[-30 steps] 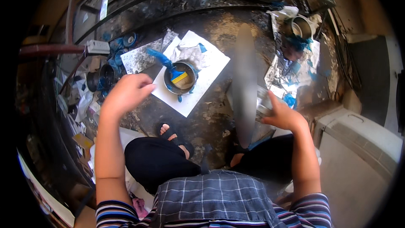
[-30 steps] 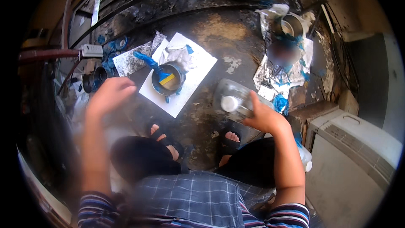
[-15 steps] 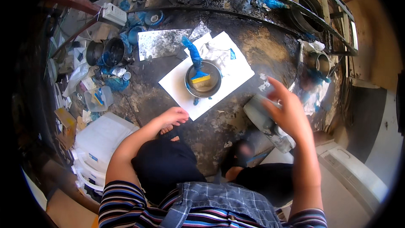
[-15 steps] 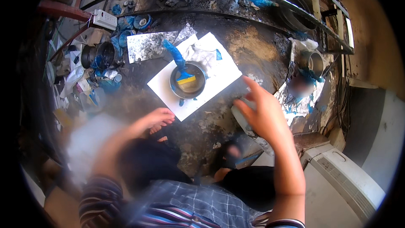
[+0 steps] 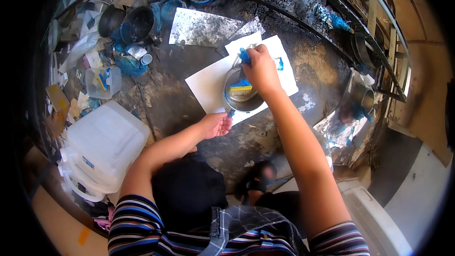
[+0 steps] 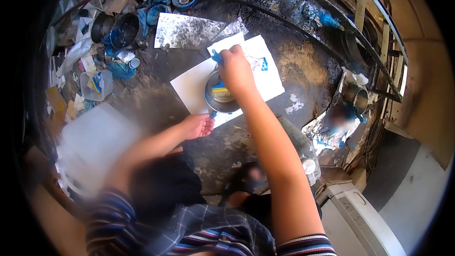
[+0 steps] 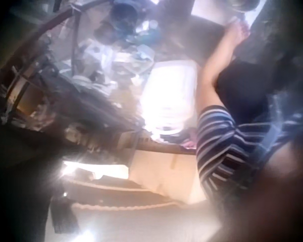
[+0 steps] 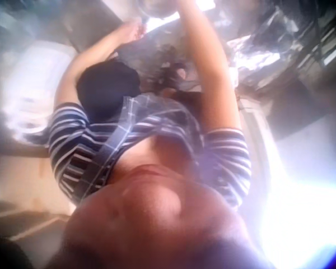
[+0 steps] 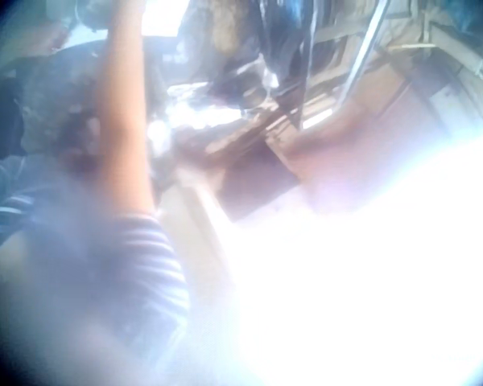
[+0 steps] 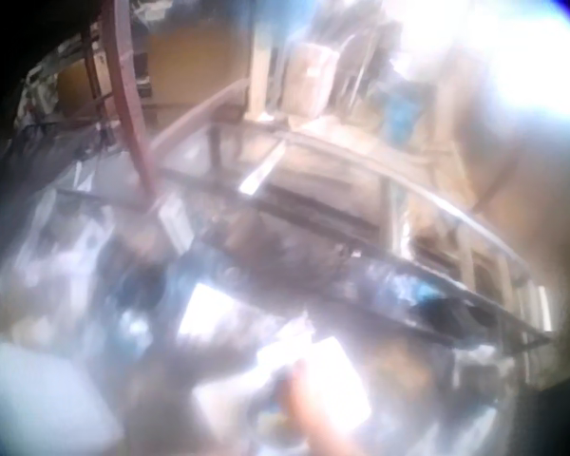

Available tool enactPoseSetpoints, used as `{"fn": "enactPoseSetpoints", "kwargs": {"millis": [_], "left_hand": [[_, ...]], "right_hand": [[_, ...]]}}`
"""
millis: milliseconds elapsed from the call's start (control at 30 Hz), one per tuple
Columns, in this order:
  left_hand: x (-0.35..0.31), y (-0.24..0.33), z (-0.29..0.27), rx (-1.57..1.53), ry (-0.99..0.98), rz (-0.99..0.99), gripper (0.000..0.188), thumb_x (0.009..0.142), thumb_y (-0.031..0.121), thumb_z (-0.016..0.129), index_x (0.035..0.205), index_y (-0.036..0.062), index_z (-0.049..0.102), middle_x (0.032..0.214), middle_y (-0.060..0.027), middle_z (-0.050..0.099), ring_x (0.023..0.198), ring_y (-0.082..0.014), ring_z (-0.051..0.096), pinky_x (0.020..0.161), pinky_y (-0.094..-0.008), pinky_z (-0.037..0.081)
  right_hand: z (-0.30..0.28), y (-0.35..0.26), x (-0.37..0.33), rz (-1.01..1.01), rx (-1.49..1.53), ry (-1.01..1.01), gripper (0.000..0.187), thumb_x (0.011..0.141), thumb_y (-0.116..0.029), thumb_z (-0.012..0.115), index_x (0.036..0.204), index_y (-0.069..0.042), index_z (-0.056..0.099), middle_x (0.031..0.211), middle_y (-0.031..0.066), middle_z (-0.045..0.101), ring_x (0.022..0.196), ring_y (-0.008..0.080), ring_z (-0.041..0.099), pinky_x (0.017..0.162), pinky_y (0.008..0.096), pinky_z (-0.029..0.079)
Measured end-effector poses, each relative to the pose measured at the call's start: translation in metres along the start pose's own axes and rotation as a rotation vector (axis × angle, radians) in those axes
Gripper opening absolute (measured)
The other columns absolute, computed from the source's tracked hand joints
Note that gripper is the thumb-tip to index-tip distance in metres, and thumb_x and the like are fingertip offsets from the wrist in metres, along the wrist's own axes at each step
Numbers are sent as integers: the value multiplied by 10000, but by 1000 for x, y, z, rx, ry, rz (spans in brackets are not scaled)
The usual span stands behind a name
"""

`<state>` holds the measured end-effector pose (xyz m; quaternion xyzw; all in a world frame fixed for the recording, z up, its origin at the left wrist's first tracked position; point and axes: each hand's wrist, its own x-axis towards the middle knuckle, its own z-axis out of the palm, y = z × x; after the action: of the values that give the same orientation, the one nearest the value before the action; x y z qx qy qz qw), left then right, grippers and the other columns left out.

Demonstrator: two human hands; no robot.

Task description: The person pours liquid from a plastic bottle into a metal paint can and stirs the contents with a blue-handled brush. They then pour the mixed paint into a larger metal container and continue stirring.

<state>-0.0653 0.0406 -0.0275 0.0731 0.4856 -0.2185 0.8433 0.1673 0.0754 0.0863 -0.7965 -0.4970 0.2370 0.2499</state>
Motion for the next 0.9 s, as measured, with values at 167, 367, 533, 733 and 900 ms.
{"fn": "enactPoseSetpoints", "kwargs": {"millis": [167,367,533,733,900], "left_hand": [[13,-6,1,-79,47,-30,301,946,335,506,965,53,610,843,-52,611,765,-167,592,694,-318,503],[15,0,-2,-29,64,-6,281,911,324,519,896,57,606,781,-46,602,714,-176,588,668,-330,506],[9,12,9,30,116,-12,308,911,361,515,869,67,595,776,-40,599,702,-179,580,667,-344,503],[2,14,8,61,92,-12,334,916,383,496,915,64,596,812,-36,588,738,-173,569,696,-353,500],[-1,16,7,60,63,-19,371,945,397,448,975,63,607,840,-31,585,770,-153,565,717,-344,502]], "right_hand": [[-7,-1,-30,-42,-7,73,196,785,-44,659,946,5,560,966,202,530,823,414,577,707,455,488],[-8,4,-52,-74,-10,157,211,781,-29,661,941,-1,526,942,214,518,787,433,557,681,457,473],[-2,-7,-77,-41,29,142,280,719,-1,643,980,-46,551,934,183,523,817,408,575,668,464,494],[-15,-23,-112,88,-144,19,279,768,-150,740,1015,-83,628,795,131,590,723,346,605,634,417,491],[-24,-14,-135,105,-149,101,263,787,-159,738,1034,-93,677,765,124,613,704,314,620,599,387,496]]}}
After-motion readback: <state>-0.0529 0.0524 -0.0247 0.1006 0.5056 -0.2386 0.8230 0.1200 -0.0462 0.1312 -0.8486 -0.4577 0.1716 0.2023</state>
